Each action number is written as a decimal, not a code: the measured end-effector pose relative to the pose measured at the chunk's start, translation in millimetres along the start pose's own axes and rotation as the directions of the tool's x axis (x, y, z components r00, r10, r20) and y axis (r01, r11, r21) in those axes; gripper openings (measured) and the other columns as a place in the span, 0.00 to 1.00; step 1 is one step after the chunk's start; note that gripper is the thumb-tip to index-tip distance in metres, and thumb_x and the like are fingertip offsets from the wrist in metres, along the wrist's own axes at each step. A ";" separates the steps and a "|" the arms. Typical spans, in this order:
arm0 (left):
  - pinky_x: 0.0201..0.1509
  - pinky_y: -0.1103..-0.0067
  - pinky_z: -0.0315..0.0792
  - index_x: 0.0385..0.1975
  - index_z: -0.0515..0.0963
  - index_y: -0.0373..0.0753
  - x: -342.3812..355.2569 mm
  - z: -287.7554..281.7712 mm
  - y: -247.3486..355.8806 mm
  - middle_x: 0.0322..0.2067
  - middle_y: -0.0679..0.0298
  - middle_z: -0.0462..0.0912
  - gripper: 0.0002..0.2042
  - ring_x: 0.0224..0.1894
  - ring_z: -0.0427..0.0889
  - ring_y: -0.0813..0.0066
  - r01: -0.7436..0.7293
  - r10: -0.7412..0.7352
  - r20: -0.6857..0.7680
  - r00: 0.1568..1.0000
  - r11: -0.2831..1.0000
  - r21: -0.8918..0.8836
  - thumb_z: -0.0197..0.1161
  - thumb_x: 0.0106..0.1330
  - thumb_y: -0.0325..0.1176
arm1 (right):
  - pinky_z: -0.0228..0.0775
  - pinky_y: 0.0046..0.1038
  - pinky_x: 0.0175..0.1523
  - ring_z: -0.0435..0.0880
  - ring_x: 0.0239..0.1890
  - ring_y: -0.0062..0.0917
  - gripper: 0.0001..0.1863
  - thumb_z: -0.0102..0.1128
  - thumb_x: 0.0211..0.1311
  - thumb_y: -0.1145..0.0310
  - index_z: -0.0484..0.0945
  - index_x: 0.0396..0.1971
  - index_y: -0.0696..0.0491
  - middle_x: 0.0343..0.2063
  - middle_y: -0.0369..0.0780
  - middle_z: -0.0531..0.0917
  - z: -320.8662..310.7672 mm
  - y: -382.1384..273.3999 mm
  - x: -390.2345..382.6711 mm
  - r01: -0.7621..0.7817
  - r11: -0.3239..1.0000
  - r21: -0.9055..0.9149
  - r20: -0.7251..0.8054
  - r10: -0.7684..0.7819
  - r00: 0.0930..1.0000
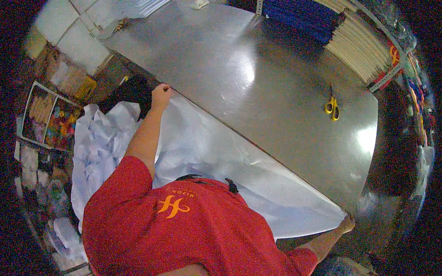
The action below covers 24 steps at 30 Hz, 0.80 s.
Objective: The person spreads a large white sheet on a metal table, folds it, and uses yellow-handled scissors to cut along the fold. The person then unfolds the cut piece and sets it aside.
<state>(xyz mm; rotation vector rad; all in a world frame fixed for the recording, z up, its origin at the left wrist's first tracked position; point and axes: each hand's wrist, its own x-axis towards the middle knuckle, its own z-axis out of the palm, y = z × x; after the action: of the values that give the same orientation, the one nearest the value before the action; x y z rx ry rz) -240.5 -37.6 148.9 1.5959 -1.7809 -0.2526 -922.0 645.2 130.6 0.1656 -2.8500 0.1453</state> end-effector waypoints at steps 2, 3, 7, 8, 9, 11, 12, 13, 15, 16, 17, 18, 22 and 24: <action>0.37 0.72 0.71 0.26 0.77 0.35 0.5 6.3 -5.1 0.27 0.55 0.79 0.07 0.32 0.79 0.60 0.021 -0.021 -0.002 1.000 1.000 0.014 0.59 0.50 0.31 | 0.70 0.37 0.39 0.80 0.31 0.38 0.20 0.52 0.53 0.52 0.80 0.33 0.53 0.29 0.45 0.81 -4.5 0.3 -2.7 0.049 0.998 0.029 0.005 -0.049 0.999; 0.37 0.72 0.71 0.26 0.77 0.35 0.4 8.8 -8.6 0.27 0.55 0.79 0.07 0.32 0.79 0.60 0.013 -0.013 -0.006 1.000 1.000 0.014 0.59 0.50 0.31 | 0.69 0.36 0.39 0.80 0.32 0.37 0.20 0.51 0.53 0.51 0.81 0.33 0.52 0.31 0.44 0.81 -7.5 -0.2 -4.9 0.079 0.988 0.131 0.032 -0.084 0.996; 0.38 0.75 0.71 0.29 0.78 0.36 3.7 13.5 -25.9 0.28 0.55 0.80 0.09 0.33 0.79 0.60 0.009 -0.005 0.091 0.996 0.999 -0.042 0.59 0.51 0.33 | 0.69 0.34 0.39 0.79 0.34 0.37 0.19 0.53 0.51 0.52 0.79 0.36 0.50 0.33 0.43 0.81 -20.8 -8.6 -19.6 -0.005 0.998 0.065 0.061 0.001 0.998; 0.39 0.76 0.71 0.30 0.78 0.36 5.2 13.1 -30.0 0.29 0.56 0.80 0.10 0.33 0.79 0.62 0.040 -0.033 0.112 0.993 0.997 -0.059 0.60 0.51 0.33 | 0.68 0.33 0.39 0.79 0.35 0.37 0.18 0.54 0.51 0.53 0.79 0.37 0.49 0.34 0.43 0.80 -24.5 -11.6 -21.9 0.007 1.000 -0.019 0.057 -0.006 0.998; 0.39 0.76 0.71 0.32 0.78 0.36 8.0 11.3 -33.9 0.29 0.56 0.80 0.11 0.33 0.80 0.64 -0.001 0.013 0.129 0.992 0.996 -0.091 0.61 0.51 0.34 | 0.68 0.33 0.39 0.79 0.34 0.37 0.16 0.53 0.51 0.54 0.79 0.36 0.47 0.33 0.42 0.80 -23.4 -18.2 -25.2 -0.071 0.950 0.304 0.066 0.053 0.996; 0.39 0.78 0.70 0.34 0.78 0.35 12.5 6.9 -39.2 0.29 0.56 0.81 0.12 0.32 0.79 0.70 -0.049 0.045 0.192 0.980 0.999 0.017 0.61 0.52 0.35 | 0.68 0.35 0.41 0.78 0.36 0.38 0.17 0.55 0.47 0.55 0.79 0.36 0.47 0.33 0.43 0.80 -27.5 -26.6 -25.4 0.042 0.999 0.002 0.034 -0.042 0.999; 0.37 0.77 0.70 0.31 0.77 0.34 12.9 6.8 -40.6 0.28 0.57 0.81 0.11 0.30 0.78 0.71 -0.086 0.093 0.158 0.983 0.995 -0.053 0.61 0.53 0.34 | 0.70 0.31 0.41 0.80 0.36 0.33 0.14 0.57 0.49 0.55 0.81 0.33 0.44 0.34 0.39 0.81 -29.0 -30.0 -28.4 0.046 0.999 -0.008 -0.005 -0.046 0.999; 0.36 0.77 0.70 0.30 0.77 0.33 15.0 3.7 -41.9 0.27 0.58 0.80 0.10 0.29 0.78 0.71 -0.114 0.120 0.172 0.978 0.993 -0.044 0.61 0.53 0.34 | 0.70 0.31 0.42 0.80 0.36 0.33 0.15 0.57 0.47 0.56 0.80 0.36 0.44 0.35 0.39 0.81 -30.2 -34.1 -27.7 -0.032 0.999 0.039 0.038 0.030 0.999; 0.36 0.77 0.70 0.30 0.77 0.33 16.3 2.4 -43.4 0.26 0.58 0.80 0.10 0.29 0.78 0.70 -0.014 -0.009 0.173 0.985 0.992 0.127 0.60 0.53 0.34 | 0.71 0.33 0.40 0.80 0.32 0.36 0.11 0.56 0.43 0.62 0.82 0.27 0.47 0.27 0.43 0.81 -31.4 -42.0 -31.2 -0.100 0.995 0.026 -0.008 0.100 0.995; 0.35 0.77 0.70 0.29 0.76 0.33 16.4 4.6 -44.0 0.26 0.59 0.80 0.10 0.28 0.78 0.70 -0.068 0.045 0.182 0.982 0.990 0.120 0.60 0.54 0.34 | 0.71 0.34 0.39 0.80 0.29 0.38 0.10 0.54 0.43 0.63 0.83 0.23 0.49 0.24 0.45 0.80 -30.6 -44.5 -34.3 -0.104 0.974 0.199 -0.056 0.118 0.991; 0.35 0.77 0.70 0.28 0.76 0.33 19.0 3.7 -44.7 0.26 0.59 0.80 0.10 0.28 0.78 0.70 -0.044 0.015 0.143 0.990 0.978 0.202 0.60 0.54 0.34 | 0.72 0.34 0.39 0.81 0.31 0.37 0.10 0.53 0.43 0.64 0.82 0.24 0.49 0.26 0.44 0.81 -30.5 -49.7 -33.1 -0.057 0.986 0.156 -0.097 0.072 0.993; 0.35 0.77 0.70 0.28 0.76 0.32 21.2 6.0 -44.8 0.26 0.59 0.80 0.10 0.28 0.78 0.70 -0.088 0.059 0.179 0.982 0.983 0.162 0.60 0.54 0.34 | 0.72 0.34 0.39 0.81 0.31 0.37 0.10 0.53 0.43 0.65 0.82 0.24 0.50 0.26 0.44 0.81 -27.2 -50.6 -35.3 -0.101 0.984 0.149 -0.084 0.115 0.990; 0.35 0.77 0.70 0.28 0.76 0.32 18.9 4.7 -47.1 0.25 0.60 0.80 0.08 0.28 0.77 0.72 -0.082 0.074 0.143 0.987 0.996 0.047 0.60 0.53 0.32 | 0.72 0.33 0.38 0.80 0.29 0.36 0.11 0.52 0.46 0.65 0.80 0.28 0.52 0.27 0.42 0.81 -6.6 -46.5 -32.2 -0.168 0.970 0.174 -0.187 0.200 0.962; 0.35 0.78 0.70 0.28 0.77 0.32 0.0 3.6 -44.4 0.25 0.61 0.80 0.07 0.28 0.77 0.72 -0.030 0.042 0.172 0.984 0.997 -0.072 0.61 0.53 0.30 | 0.72 0.32 0.36 0.79 0.27 0.33 0.13 0.51 0.48 0.64 0.79 0.32 0.53 0.24 0.39 0.81 12.2 -44.1 -42.1 -0.228 0.934 0.275 -0.340 0.316 0.886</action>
<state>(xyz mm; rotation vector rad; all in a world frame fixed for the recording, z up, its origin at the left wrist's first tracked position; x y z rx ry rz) -207.8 -48.2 120.5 1.5304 -1.9086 -0.4431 -879.6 604.3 110.7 -0.2045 -2.4448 0.5071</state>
